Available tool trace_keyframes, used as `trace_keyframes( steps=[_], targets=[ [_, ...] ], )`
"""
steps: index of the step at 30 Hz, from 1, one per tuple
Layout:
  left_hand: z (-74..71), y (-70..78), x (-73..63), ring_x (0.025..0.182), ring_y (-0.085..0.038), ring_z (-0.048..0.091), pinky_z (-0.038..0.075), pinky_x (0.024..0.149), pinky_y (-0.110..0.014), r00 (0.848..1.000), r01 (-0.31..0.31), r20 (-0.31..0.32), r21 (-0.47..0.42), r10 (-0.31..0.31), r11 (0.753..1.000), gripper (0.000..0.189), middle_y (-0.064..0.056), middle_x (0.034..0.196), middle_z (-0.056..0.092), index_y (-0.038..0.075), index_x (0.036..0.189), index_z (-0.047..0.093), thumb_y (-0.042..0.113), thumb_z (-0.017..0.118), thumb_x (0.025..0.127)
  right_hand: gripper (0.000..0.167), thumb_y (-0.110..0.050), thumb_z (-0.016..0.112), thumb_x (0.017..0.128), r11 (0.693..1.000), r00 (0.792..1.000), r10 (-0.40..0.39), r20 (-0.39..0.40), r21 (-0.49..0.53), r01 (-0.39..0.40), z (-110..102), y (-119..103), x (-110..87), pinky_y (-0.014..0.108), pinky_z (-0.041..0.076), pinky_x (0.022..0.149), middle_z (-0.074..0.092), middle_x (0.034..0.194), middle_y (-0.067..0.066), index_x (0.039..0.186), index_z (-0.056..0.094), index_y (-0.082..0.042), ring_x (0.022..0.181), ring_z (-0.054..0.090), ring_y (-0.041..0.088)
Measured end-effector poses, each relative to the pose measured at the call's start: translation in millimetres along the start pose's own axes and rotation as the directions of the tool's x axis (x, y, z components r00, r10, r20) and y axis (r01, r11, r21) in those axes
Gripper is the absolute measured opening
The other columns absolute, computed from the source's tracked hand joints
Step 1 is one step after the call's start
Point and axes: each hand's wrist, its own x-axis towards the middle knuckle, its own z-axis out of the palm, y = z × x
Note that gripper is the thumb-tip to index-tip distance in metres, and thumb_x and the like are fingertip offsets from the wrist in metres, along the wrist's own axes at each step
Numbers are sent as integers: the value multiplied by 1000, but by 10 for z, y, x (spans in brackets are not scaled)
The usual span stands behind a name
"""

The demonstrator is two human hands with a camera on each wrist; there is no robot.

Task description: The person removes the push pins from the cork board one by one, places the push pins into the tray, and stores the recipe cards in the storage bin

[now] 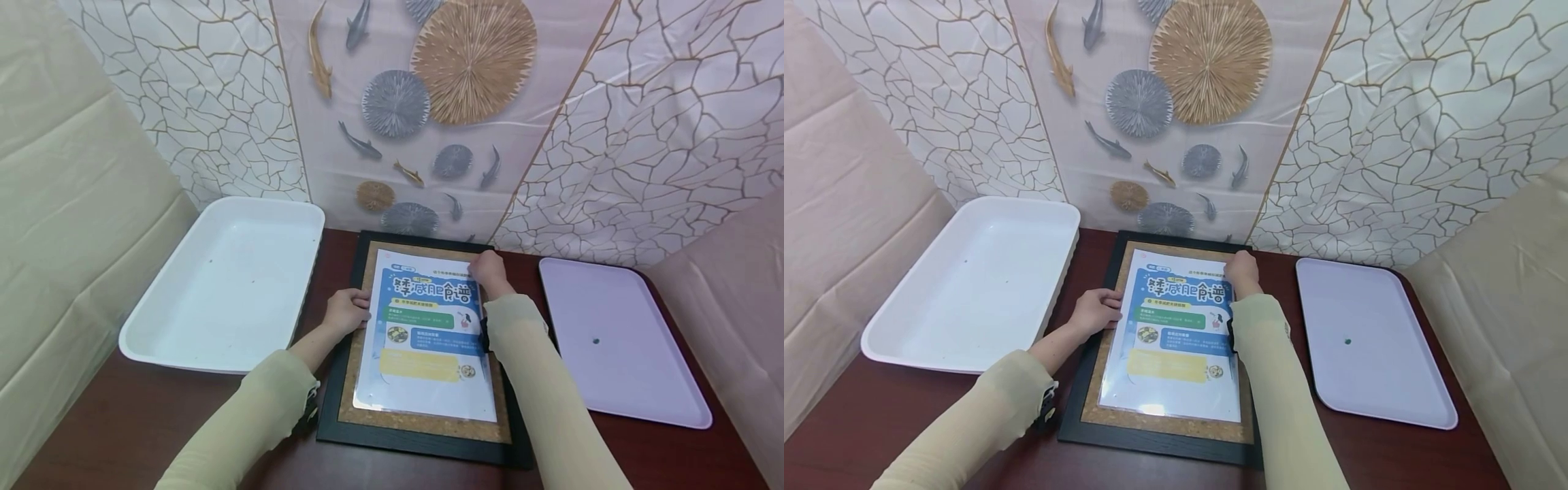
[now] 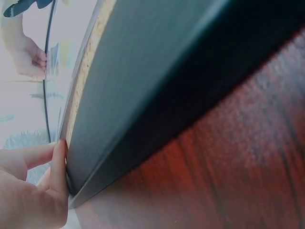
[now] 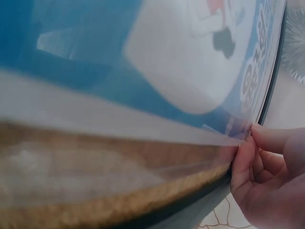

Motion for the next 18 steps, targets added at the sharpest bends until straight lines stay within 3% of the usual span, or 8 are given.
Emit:
trace_keyframes(
  steps=[6, 10, 15, 18],
  targets=[
    [11, 1, -3, 80, -19, 66, 57, 62, -22, 1000, -2, -2, 10, 2, 1000, 40, -14, 102, 65, 2, 122, 59, -1, 64, 82, 20, -10, 44, 95, 1000, 1000, 6, -16, 21, -6, 16, 21, 7, 29, 43, 65, 56, 87, 14, 95, 59, 4, 76, 53, 25],
    [17, 7, -6, 80, -19, 66, 57, 62, -22, 1000, -2, 0, 5, 2, 1000, 40, -14, 102, 64, 2, 122, 59, -1, 64, 82, 22, -11, 45, 95, 998, 999, 30, 21, 53, -31, -4, 40, 33, 33, 48, 73, 58, 97, 16, 104, 59, 5, 84, 54, 25],
    [8, 13, -20, 79, -19, 65, 57, 62, -22, 1000, 4, -3, 0, -4, 1000, 40, -14, 102, 64, 2, 121, 59, -2, 64, 82, 15, -12, 49, 94, 992, 995, 48, 90, 111, -58, -11, 23, 47, 31, 44, 69, 57, 86, 11, 91, 57, 1, 80, 51, 23],
    [-2, 7, -23, 78, -18, 65, 57, 62, -23, 1000, -2, -2, -4, 2, 1000, 40, -14, 102, 64, 2, 121, 59, -2, 64, 82, 15, -13, 50, 94, 991, 995, 43, 93, 126, -54, -3, 9, 34, 28, 38, 63, 51, 78, 7, 83, 54, -3, 75, 48, 21]
  ],
)
